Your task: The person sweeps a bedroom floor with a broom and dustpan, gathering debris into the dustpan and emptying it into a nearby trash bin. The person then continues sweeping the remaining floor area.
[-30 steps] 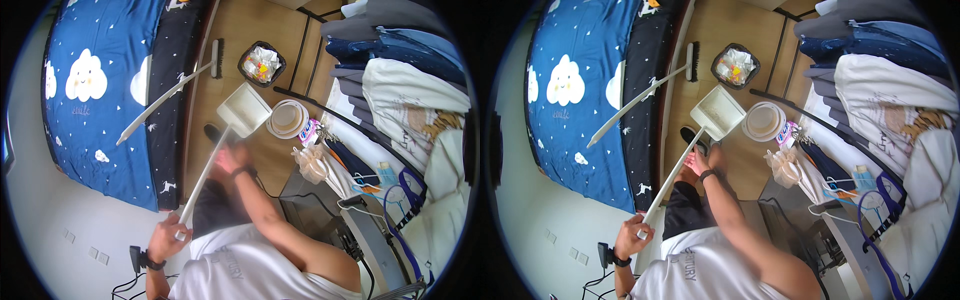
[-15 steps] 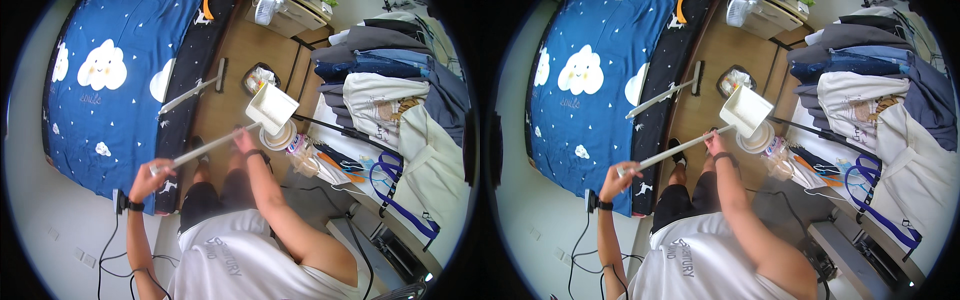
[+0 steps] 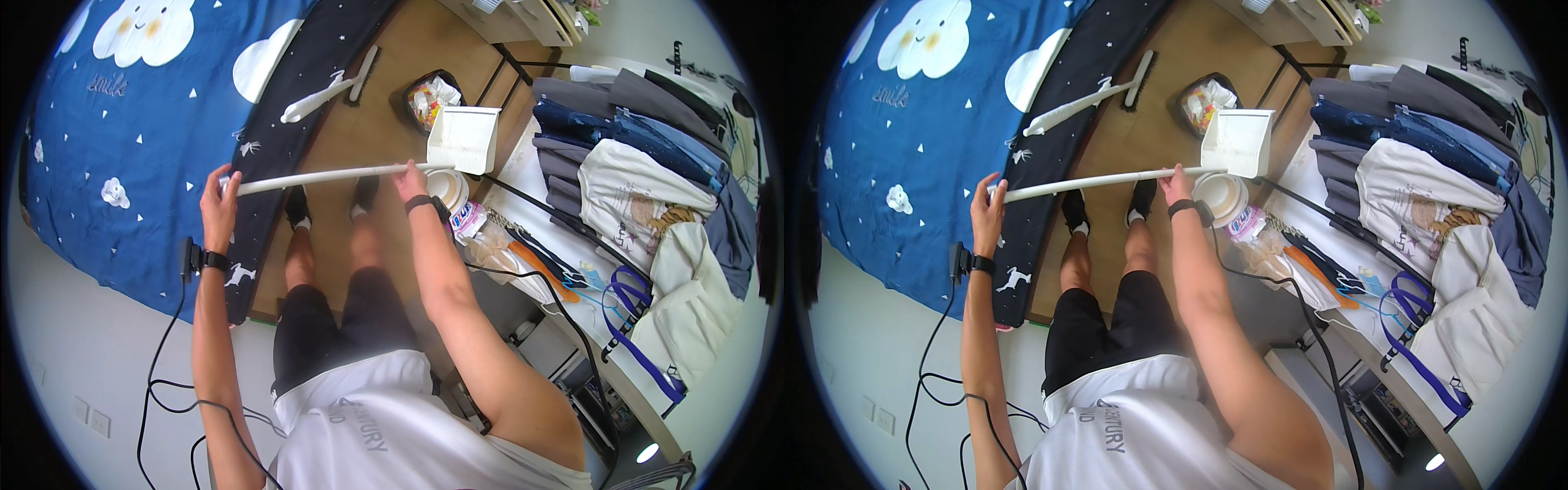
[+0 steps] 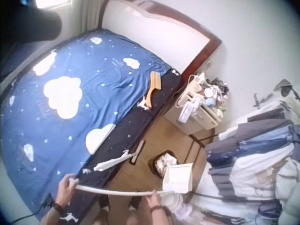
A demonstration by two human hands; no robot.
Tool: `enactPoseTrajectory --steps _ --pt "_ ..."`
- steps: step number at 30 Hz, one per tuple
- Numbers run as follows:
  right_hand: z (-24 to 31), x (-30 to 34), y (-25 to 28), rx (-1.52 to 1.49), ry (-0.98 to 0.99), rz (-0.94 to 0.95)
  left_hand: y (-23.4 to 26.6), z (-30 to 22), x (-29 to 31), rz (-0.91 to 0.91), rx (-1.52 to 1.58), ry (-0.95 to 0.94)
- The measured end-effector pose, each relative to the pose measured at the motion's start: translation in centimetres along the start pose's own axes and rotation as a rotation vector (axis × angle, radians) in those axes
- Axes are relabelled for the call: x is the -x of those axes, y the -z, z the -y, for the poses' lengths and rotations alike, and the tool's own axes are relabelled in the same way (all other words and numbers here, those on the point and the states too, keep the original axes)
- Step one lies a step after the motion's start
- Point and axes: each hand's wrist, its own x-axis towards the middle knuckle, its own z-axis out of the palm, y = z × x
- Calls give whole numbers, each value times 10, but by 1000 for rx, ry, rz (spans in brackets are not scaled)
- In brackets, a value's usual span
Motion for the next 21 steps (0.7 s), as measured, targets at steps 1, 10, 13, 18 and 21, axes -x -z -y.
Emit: enactPoseTrajectory --steps 1,10,13,18,21 --pt "-2 -2 -2 8 2 0 0 7 -4 -11 -18 -17" --pt "-20 -4 -15 13 36 -63 3 34 -24 -7 -194 -43" --pt "-25 0 -15 3 146 -55 5 37 -24 -29 -186 -56" --pt "-30 7 -14 37 87 -47 6 41 -25 -59 -196 -27" --pt "-26 13 -14 33 95 -15 6 39 -26 -52 -230 10"
